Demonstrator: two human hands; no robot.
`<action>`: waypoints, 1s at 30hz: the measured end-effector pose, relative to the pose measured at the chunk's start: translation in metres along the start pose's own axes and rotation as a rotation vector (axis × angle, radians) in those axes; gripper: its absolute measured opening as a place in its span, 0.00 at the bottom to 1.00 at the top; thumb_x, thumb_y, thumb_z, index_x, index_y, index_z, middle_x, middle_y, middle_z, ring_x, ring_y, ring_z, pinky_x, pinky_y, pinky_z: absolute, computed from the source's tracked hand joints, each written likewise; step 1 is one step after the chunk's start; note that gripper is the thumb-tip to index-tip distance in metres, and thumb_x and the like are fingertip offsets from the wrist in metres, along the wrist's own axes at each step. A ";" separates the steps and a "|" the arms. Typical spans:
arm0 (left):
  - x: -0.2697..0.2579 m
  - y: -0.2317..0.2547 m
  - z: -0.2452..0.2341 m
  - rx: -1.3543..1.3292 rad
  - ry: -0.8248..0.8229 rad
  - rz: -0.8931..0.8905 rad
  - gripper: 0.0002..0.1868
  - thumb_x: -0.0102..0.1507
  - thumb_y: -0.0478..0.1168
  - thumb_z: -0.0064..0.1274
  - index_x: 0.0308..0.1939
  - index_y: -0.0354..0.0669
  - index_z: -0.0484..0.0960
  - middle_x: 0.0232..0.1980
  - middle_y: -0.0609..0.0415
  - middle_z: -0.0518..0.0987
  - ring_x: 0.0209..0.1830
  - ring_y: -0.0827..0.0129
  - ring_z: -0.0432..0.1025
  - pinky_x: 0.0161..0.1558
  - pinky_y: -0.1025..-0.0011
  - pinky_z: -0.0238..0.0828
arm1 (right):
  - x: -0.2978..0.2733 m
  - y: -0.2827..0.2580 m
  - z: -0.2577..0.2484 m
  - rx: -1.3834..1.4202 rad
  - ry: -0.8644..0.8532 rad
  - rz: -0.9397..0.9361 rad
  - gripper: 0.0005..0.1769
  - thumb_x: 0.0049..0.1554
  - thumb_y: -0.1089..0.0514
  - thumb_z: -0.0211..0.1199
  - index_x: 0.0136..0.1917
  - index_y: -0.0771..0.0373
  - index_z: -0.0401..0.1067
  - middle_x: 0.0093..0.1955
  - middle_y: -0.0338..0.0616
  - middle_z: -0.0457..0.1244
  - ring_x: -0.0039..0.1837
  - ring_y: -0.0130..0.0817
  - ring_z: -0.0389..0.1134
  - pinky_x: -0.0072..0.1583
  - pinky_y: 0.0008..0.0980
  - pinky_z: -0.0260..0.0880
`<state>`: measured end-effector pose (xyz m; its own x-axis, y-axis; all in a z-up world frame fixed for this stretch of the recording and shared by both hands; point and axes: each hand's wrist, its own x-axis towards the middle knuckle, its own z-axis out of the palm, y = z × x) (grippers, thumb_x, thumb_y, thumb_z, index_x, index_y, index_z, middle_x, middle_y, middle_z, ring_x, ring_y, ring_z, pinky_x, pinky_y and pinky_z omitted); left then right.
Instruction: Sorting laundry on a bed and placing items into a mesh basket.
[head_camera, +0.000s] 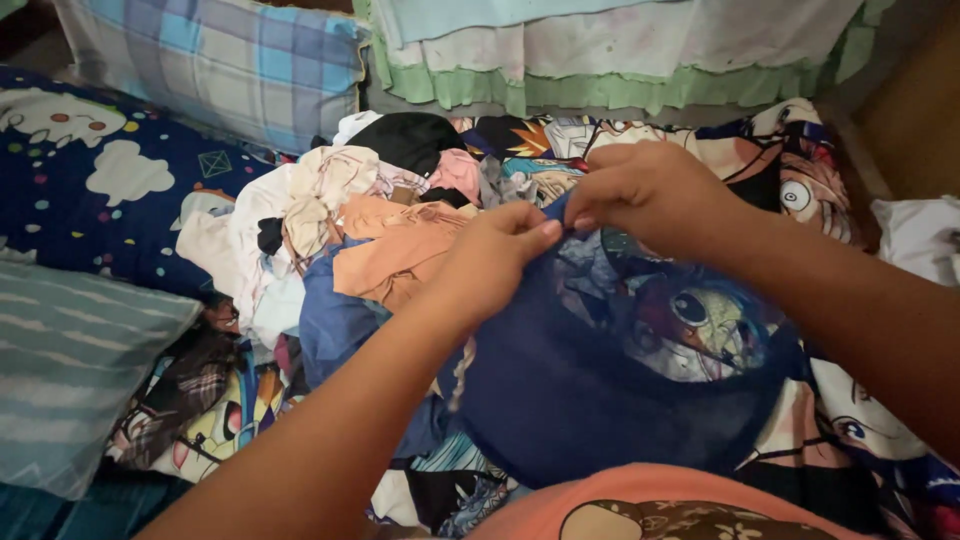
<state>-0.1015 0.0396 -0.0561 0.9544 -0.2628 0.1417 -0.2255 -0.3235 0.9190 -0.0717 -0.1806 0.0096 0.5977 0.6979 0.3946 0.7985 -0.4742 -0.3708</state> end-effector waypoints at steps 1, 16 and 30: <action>0.000 0.006 0.000 0.002 -0.003 -0.001 0.15 0.67 0.47 0.57 0.36 0.37 0.82 0.29 0.57 0.77 0.29 0.76 0.67 0.32 0.69 0.65 | 0.000 -0.001 -0.002 0.002 0.002 0.002 0.05 0.50 0.58 0.70 0.43 0.53 0.80 0.37 0.38 0.64 0.41 0.37 0.69 0.42 0.38 0.66; 0.019 0.032 0.010 -0.333 0.029 -0.224 0.13 0.68 0.45 0.53 0.37 0.39 0.83 0.31 0.63 0.75 0.31 0.78 0.62 0.34 0.73 0.59 | -0.004 -0.021 -0.014 -0.203 0.054 -0.137 0.08 0.50 0.55 0.71 0.41 0.58 0.75 0.39 0.44 0.63 0.46 0.49 0.67 0.45 0.47 0.65; 0.019 0.036 0.009 -0.101 0.125 -0.086 0.13 0.68 0.46 0.51 0.39 0.38 0.78 0.27 0.59 0.72 0.28 0.76 0.63 0.31 0.70 0.61 | -0.009 -0.020 -0.009 -0.264 0.207 0.045 0.09 0.52 0.50 0.72 0.42 0.56 0.79 0.40 0.43 0.66 0.46 0.46 0.69 0.47 0.44 0.68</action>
<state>-0.0934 0.0148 -0.0237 0.9876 -0.1206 0.1002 -0.1275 -0.2456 0.9610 -0.0921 -0.1825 0.0214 0.6127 0.5622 0.5554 0.7461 -0.6432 -0.1721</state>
